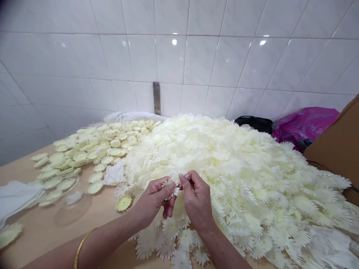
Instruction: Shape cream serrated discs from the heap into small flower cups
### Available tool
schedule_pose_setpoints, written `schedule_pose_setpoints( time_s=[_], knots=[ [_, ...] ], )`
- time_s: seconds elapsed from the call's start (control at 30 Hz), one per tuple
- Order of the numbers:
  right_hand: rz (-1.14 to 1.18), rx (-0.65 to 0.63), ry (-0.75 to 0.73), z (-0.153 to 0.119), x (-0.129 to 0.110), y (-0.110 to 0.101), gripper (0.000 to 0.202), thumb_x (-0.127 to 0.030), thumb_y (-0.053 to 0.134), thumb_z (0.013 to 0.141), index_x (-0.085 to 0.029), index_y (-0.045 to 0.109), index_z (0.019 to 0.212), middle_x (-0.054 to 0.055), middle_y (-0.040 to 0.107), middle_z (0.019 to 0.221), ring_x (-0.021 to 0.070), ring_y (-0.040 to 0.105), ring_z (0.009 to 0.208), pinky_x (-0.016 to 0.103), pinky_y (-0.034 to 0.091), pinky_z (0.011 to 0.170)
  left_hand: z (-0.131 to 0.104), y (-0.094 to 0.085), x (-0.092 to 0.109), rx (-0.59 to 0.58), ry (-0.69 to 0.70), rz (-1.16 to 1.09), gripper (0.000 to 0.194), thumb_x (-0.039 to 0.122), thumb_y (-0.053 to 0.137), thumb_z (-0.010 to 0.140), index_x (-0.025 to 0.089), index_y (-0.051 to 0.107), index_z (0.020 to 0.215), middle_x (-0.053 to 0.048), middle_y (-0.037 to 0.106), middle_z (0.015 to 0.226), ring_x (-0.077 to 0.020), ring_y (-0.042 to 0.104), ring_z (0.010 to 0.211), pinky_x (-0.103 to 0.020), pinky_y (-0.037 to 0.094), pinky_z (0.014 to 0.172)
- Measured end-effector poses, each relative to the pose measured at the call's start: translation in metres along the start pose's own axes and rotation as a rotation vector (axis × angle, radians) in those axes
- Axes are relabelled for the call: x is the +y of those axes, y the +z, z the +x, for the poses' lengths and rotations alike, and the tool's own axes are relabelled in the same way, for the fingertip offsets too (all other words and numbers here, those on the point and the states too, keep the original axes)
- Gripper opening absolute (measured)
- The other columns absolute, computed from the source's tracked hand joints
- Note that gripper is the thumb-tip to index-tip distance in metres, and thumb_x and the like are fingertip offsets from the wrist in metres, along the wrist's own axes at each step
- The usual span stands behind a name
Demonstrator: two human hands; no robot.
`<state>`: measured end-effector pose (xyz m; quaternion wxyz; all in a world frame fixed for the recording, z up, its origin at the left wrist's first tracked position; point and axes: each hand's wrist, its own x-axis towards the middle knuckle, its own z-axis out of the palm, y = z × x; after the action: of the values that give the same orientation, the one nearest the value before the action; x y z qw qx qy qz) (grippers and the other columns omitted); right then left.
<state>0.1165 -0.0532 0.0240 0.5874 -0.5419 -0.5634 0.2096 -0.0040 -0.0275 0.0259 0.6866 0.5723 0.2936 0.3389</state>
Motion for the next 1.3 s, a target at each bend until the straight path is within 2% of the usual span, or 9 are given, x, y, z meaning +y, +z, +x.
schedule_pose_setpoints(
  time_s=[0.3,0.57,0.63,0.7,0.73,0.9,1.0,1.13,1.3],
  knots=[
    [-0.004,0.096,0.005,-0.002,-0.011,0.003,0.029,-0.035,0.044,0.086,-0.019,0.040,0.062,-0.005,0.044,0.052,0.0089,0.043,0.048,0.019,0.036,0.047,0.001,0.008,-0.005,0.093,0.133,0.004,0.029,0.041,0.044,0.082,0.017,0.044,0.067,0.005,0.044,0.047,-0.0069,0.044,0.036,-0.018,0.032,0.036],
    [0.183,0.072,0.160,0.003,-0.012,0.003,0.031,-0.040,0.046,0.083,-0.019,0.039,0.062,-0.005,0.042,0.052,0.0086,0.042,0.047,0.019,0.037,0.046,-0.002,0.013,-0.005,0.129,0.140,-0.001,0.031,0.041,0.045,0.082,0.017,0.041,0.063,0.006,0.042,0.045,-0.0059,0.041,0.036,-0.018,0.032,0.037],
    [0.272,0.154,0.210,0.012,-0.008,-0.007,0.031,-0.041,0.047,0.082,-0.019,0.039,0.062,-0.006,0.042,0.050,0.0086,0.042,0.046,0.021,0.041,0.049,-0.006,0.011,-0.002,0.118,0.141,0.043,0.029,0.040,0.044,0.082,0.017,0.043,0.065,0.005,0.043,0.044,-0.0061,0.041,0.036,-0.018,0.032,0.037],
    [0.377,0.321,0.219,0.019,-0.004,-0.019,0.032,-0.041,0.051,0.079,-0.020,0.037,0.061,-0.008,0.037,0.048,0.0083,0.042,0.043,0.026,0.045,0.055,-0.009,0.006,0.001,0.088,0.112,0.039,0.027,0.039,0.044,0.083,0.017,0.045,0.068,0.005,0.045,0.045,-0.0065,0.042,0.037,-0.018,0.032,0.038],
    [0.385,0.390,0.168,0.021,-0.002,-0.024,0.033,-0.040,0.051,0.079,-0.020,0.034,0.060,-0.009,0.034,0.048,0.0077,0.040,0.042,0.027,0.046,0.056,-0.009,0.003,0.002,0.078,0.094,0.009,0.026,0.039,0.044,0.083,0.017,0.046,0.070,0.004,0.046,0.046,-0.0068,0.043,0.038,-0.018,0.032,0.038],
    [-0.189,0.198,-0.109,0.017,0.007,-0.026,0.013,-0.030,0.044,0.084,-0.019,0.050,0.081,0.001,0.052,0.068,0.0149,0.053,0.063,0.029,0.044,0.061,0.001,-0.009,0.004,0.091,0.054,-0.170,0.020,0.034,0.047,0.082,0.016,0.051,0.089,0.002,0.051,0.061,-0.0088,0.052,0.048,-0.020,0.039,0.044],
    [-0.408,0.165,-0.313,0.014,0.015,-0.019,0.019,-0.020,0.040,0.082,-0.018,0.053,0.096,0.008,0.053,0.091,0.0199,0.053,0.084,0.035,0.043,0.073,0.005,-0.011,-0.001,0.054,0.034,-0.194,0.021,0.034,0.050,0.080,0.014,0.052,0.086,0.000,0.053,0.062,-0.0103,0.054,0.048,-0.022,0.041,0.044],
    [-0.473,0.172,-0.405,0.013,0.017,-0.016,0.025,-0.016,0.037,0.082,-0.016,0.052,0.102,0.011,0.050,0.099,0.0219,0.050,0.094,0.038,0.042,0.079,0.005,-0.010,-0.007,0.079,-0.008,-0.171,0.030,0.040,0.051,0.077,0.014,0.047,0.064,0.002,0.050,0.050,-0.0091,0.049,0.036,-0.020,0.035,0.035],
    [-0.357,0.185,-0.383,0.008,0.007,-0.017,0.016,-0.021,0.041,0.084,-0.019,0.054,0.093,0.008,0.054,0.092,0.0210,0.051,0.090,0.035,0.042,0.079,0.004,-0.009,-0.007,0.124,-0.039,-0.139,0.034,0.045,0.052,0.075,0.016,0.042,0.060,0.004,0.046,0.042,-0.0077,0.045,0.030,-0.018,0.030,0.031]
  ],
)
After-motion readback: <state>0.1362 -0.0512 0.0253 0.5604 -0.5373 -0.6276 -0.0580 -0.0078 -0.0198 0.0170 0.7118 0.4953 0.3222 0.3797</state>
